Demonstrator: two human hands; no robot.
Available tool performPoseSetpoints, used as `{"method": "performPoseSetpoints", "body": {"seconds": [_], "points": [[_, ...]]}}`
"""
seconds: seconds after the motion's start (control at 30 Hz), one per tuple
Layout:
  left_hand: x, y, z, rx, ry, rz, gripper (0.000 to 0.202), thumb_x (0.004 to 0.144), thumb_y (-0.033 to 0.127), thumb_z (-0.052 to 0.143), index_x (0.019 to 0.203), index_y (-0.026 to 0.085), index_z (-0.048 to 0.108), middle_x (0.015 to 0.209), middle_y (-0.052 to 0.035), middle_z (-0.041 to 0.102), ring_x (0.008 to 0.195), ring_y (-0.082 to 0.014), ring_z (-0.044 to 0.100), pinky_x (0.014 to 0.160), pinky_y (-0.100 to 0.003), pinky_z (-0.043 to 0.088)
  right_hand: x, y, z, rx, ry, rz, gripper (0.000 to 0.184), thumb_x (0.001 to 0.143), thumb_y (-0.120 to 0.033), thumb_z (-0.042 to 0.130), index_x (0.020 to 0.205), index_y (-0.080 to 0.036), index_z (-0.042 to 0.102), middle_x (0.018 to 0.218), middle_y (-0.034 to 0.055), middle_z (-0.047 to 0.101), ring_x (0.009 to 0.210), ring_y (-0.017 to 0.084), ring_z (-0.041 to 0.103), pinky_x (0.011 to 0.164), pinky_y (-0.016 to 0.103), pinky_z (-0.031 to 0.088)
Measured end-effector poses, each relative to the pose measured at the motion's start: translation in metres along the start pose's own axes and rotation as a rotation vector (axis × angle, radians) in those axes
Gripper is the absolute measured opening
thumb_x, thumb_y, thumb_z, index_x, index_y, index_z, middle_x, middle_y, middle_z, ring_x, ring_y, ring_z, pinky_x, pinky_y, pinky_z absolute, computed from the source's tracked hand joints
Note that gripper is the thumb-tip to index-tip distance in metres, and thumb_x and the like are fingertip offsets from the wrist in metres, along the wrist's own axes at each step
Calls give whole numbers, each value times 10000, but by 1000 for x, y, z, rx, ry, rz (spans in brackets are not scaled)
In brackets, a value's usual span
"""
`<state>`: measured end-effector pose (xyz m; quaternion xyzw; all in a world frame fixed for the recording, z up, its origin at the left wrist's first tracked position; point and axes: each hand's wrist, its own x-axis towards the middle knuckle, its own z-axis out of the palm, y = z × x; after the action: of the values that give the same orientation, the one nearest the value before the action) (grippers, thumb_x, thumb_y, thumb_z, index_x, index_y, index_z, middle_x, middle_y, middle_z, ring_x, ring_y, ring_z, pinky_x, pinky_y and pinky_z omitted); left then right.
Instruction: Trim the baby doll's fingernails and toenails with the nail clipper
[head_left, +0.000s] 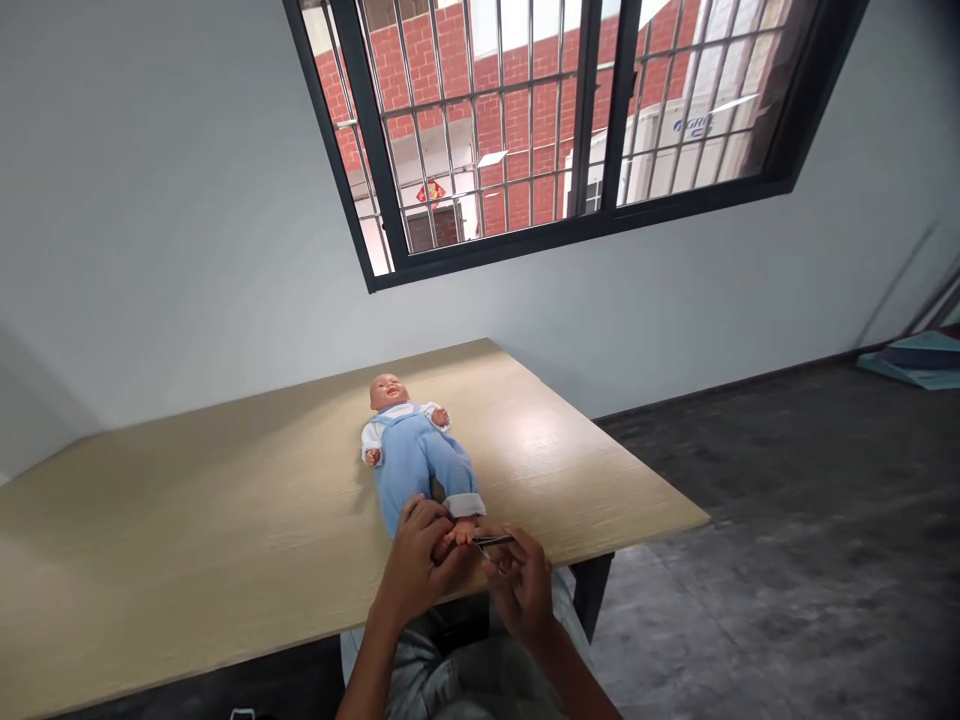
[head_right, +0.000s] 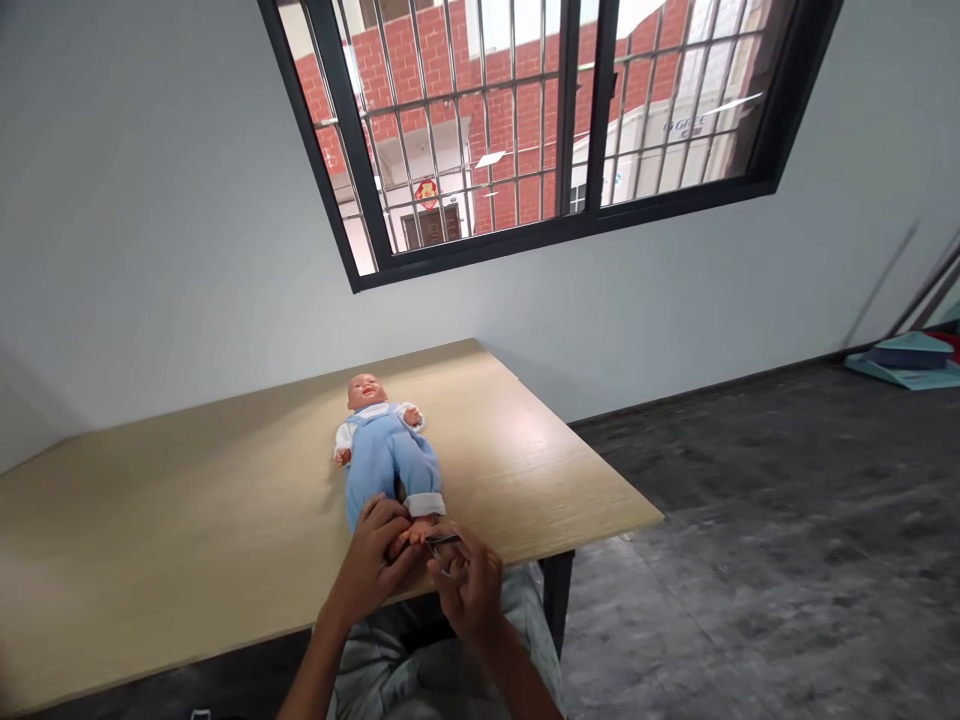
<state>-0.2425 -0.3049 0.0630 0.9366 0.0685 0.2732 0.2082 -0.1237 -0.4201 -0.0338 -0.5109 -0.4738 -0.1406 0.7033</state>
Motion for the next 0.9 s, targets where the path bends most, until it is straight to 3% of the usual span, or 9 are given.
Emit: {"method": "performPoseSetpoints", "body": {"seconds": [0.27,0.47,0.7,0.9], "points": [[0,1,-1,-29,-8,-19,227,965,393,574,881,197,652,957,-42,592,977,-207,543,1138,-486,270,9,-9,-7,-61,-30,29,349,965,-352,605,1272,-218,507,973,71,742,856,220,742,708,314,627],[-1,0,-1,-31,-7,-40,265,967,422,560,882,190,654,953,-49,586,965,-213,532,1125,-484,288,29,-28,-13,27,-114,60,163,981,-305,589,1134,-249,579,975,33,745,638,139,698,520,204,557],[0,3,-3,-38,-5,-53,301,969,429,552,811,182,622,924,-48,574,946,-214,528,1097,-476,317,37,-35,-13,59,-135,75,290,949,-366,646,1205,-254,570,940,24,734,592,123,659,539,196,570],[-2,-1,1,-57,9,-40,233,947,372,601,813,184,628,921,-34,571,943,-199,538,1125,-477,280,31,-35,-9,-19,-86,-30,159,970,-321,619,1104,-237,627,948,43,744,666,150,708,594,211,604]]}}
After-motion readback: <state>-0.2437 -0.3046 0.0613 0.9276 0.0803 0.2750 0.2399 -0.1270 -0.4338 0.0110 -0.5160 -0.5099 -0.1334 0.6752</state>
